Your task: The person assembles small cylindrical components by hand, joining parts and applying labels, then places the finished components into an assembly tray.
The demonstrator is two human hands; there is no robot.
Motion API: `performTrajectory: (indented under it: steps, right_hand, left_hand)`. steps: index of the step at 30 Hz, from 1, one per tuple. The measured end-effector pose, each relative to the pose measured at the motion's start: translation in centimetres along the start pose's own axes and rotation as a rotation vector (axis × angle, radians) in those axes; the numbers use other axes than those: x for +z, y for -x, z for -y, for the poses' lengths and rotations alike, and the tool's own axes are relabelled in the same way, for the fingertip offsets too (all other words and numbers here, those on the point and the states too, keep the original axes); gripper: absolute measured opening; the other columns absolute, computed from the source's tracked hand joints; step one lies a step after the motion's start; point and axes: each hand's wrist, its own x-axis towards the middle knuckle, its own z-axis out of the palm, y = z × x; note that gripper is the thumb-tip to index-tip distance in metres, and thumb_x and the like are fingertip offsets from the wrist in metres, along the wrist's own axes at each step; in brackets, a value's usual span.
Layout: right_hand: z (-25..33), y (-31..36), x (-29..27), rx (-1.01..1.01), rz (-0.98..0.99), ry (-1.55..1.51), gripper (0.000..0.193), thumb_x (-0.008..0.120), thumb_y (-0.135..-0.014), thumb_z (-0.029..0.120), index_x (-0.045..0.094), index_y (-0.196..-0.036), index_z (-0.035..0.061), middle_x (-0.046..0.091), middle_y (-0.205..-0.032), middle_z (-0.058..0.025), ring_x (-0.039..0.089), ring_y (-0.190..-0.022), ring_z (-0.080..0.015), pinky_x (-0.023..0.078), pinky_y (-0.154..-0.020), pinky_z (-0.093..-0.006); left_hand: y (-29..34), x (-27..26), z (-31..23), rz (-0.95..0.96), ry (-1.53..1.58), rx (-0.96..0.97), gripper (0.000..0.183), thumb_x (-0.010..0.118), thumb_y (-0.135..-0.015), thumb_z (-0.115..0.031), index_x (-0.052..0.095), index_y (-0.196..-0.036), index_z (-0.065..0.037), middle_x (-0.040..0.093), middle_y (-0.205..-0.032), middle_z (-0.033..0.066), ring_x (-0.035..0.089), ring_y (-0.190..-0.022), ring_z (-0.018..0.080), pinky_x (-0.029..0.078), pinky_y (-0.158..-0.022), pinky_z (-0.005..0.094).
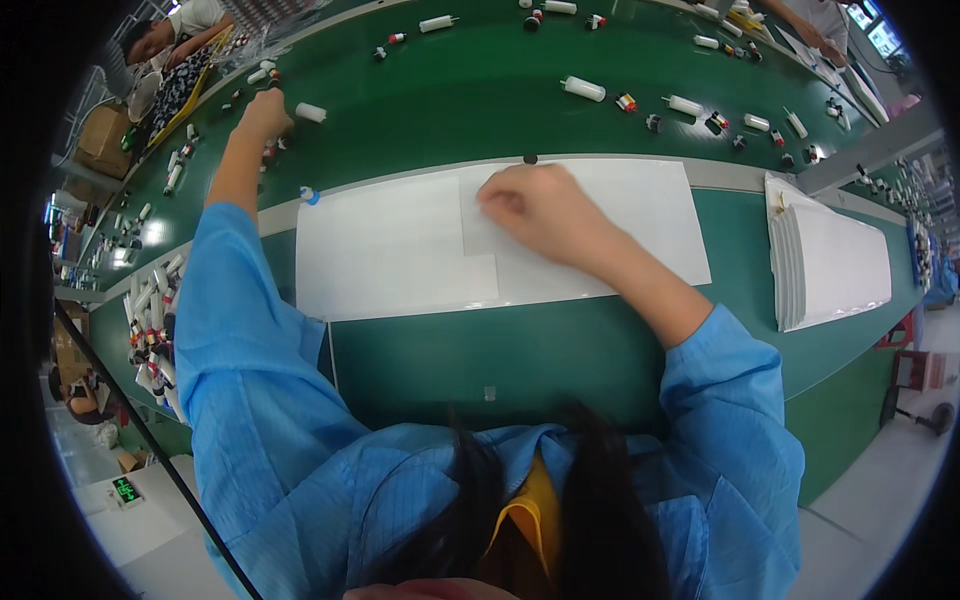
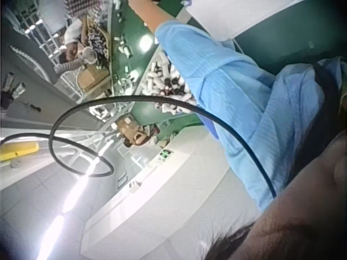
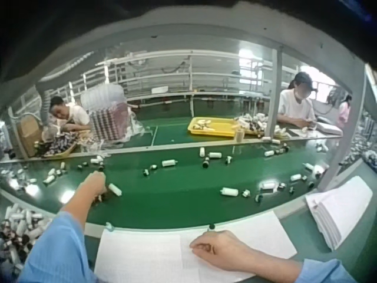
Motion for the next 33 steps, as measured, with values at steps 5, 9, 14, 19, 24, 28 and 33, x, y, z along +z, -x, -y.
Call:
performTrajectory:
  steps: [5, 9, 14, 19, 24, 28, 33]
  right_hand:
    - [4.0, 2.6, 3.9, -0.215, 0.007, 0.426, 0.013, 0.061, -0.071, 0.007, 0.06, -0.081, -0.0003, 0.054, -0.079, -0.0097, 0.053, -0.08, -0.0202, 0.047, -0.06, -0.0278]
    - [5.2, 2.7, 3.9, -0.23, 0.19, 0.625, 0.012, 0.055, -0.059, 0.0, 0.055, -0.071, -0.0053, 0.052, -0.078, -0.0136, 0.051, -0.081, -0.0263, 0.048, -0.063, -0.0322]
    - [4.7, -1.5, 1.6, 0.044, 0.567, 0.46, 0.006, 0.057, -0.067, 0.003, 0.057, -0.073, 0.0005, 0.058, -0.076, -0.0144, 0.056, -0.078, -0.0265, 0.048, -0.065, -0.0353]
    - [3.0, -0.5, 1.7, 0.062, 0.506, 0.18, 0.009, 0.061, -0.07, 0.01, 0.055, -0.071, 0.003, 0.058, -0.07, -0.0116, 0.058, -0.067, -0.0245, 0.046, -0.061, -0.036]
    - [3.1, 2.9, 2.1, 0.092, 0.036, -0.178, 0.01, 0.057, -0.074, 0.008, 0.051, -0.068, 0.0014, 0.058, -0.065, -0.013, 0.058, -0.063, -0.03, 0.046, -0.058, -0.0365]
    - [1.9, 2.6, 2.7, -0.031, -0.029, -0.124, 0.01, 0.06, -0.075, 0.005, 0.051, -0.072, 0.0014, 0.052, -0.057, -0.0059, 0.051, -0.05, -0.0139, 0.042, -0.049, -0.0258]
    - [1.0, 2.2, 1.4, 0.52, 0.135, -0.682, 0.013, 0.061, -0.078, 0.009, 0.052, -0.07, 0.0037, 0.053, -0.058, -0.0014, 0.051, -0.05, -0.0085, 0.044, -0.048, -0.0209]
  left_hand:
    - [3.8, -3.4, -2.4, -0.009, 0.202, 0.097, 0.032, 0.063, -0.074, -0.019, 0.057, -0.096, 0.004, 0.061, -0.092, 0.0193, 0.062, -0.081, 0.0294, 0.049, -0.074, 0.0342]
    - [7.3, -3.4, -7.9, 0.19, 1.328, 0.242, 0.033, 0.059, -0.081, -0.027, 0.057, -0.097, 0.002, 0.061, -0.076, 0.0062, 0.06, -0.072, 0.0151, 0.047, -0.069, 0.025]
    - [10.9, -3.5, -12.5, 0.636, 2.121, 0.276, 0.03, 0.052, -0.088, -0.021, 0.053, -0.101, 0.005, 0.054, -0.077, 0.0042, 0.056, -0.081, 0.0143, 0.046, -0.072, 0.0265]
    - [12.0, -3.3, -13.8, 0.547, 1.897, 0.316, 0.023, 0.054, -0.085, -0.015, 0.056, -0.098, 0.003, 0.059, -0.095, 0.0096, 0.057, -0.091, 0.0183, 0.045, -0.082, 0.0296]
    - [13.1, -4.1, -14.3, 0.632, 1.844, 0.269, 0.023, 0.049, -0.087, -0.014, 0.052, -0.103, 0.002, 0.059, -0.095, 0.0105, 0.057, -0.092, 0.02, 0.044, -0.084, 0.0314]
    - [14.4, -2.8, -17.0, 0.655, 2.392, 0.315, 0.024, 0.044, -0.089, -0.014, 0.047, -0.108, 0.002, 0.055, -0.089, 0.0087, 0.052, -0.082, 0.0163, 0.042, -0.088, 0.0341]
    - [15.6, -1.1, -18.4, 0.664, 2.398, 0.35, 0.027, 0.039, -0.092, -0.015, 0.042, -0.114, 0.001, 0.047, -0.08, 0.0035, 0.046, -0.072, 0.0114, 0.039, -0.091, 0.0354]
